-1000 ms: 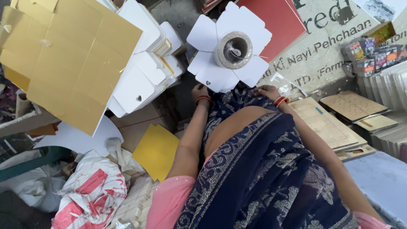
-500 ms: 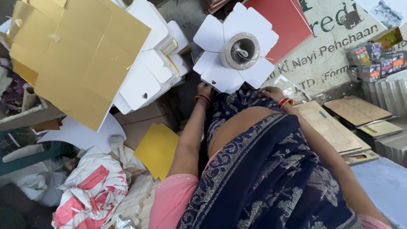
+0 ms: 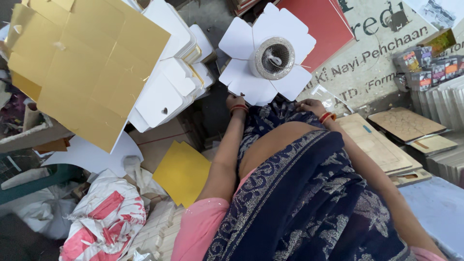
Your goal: The person sits on the floor and assembles small white paper boxes by folding flaps and securing them with adhesive tape. They then handle red paper sheets, placing circular inserts into cutouts and stacking the sheets. The person works with stacks of white and red paper materials in a cluttered workspace.
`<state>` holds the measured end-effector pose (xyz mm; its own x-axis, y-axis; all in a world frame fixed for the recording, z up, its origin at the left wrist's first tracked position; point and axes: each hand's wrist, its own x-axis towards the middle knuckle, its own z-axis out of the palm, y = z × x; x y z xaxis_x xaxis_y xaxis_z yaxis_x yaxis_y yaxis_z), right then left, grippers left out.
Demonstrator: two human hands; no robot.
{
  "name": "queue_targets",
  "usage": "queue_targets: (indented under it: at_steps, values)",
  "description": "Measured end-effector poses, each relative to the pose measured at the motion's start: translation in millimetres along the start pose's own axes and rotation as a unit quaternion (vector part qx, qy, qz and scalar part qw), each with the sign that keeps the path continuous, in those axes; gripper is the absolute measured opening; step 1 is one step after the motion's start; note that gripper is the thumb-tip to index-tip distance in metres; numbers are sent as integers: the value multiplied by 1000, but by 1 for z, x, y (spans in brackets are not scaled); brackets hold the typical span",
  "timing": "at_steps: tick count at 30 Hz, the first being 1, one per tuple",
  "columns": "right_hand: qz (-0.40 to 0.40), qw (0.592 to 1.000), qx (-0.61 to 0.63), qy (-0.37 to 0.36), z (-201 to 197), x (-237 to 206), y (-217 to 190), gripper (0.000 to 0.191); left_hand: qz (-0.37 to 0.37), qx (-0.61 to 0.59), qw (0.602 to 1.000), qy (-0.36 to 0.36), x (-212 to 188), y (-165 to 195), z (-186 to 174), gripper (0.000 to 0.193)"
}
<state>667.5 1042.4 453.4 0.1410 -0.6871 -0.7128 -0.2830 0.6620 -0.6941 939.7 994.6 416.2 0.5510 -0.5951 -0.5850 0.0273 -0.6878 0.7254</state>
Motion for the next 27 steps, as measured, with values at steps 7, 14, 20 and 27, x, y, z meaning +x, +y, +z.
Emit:
queue_targets:
  at_steps: [7, 14, 20, 27]
  values:
    - [-18, 999, -36, -2, -1, -1, -1, 32, -29, -48, 995, -79, -1, 0, -11, 25]
    - [-43, 996, -74, 0, 4, -5, -16, 34, -47, 52, 998, 2, -3, 20, -18, 33]
    - [-32, 999, -2, -25, 6, -3, -22, 32, -126, 72, 989, 21, -6, 29, -16, 34]
    - [0, 997, -77, 5, 6, -8, -28, 31, -78, 122, 989, -4, -8, 21, -18, 28]
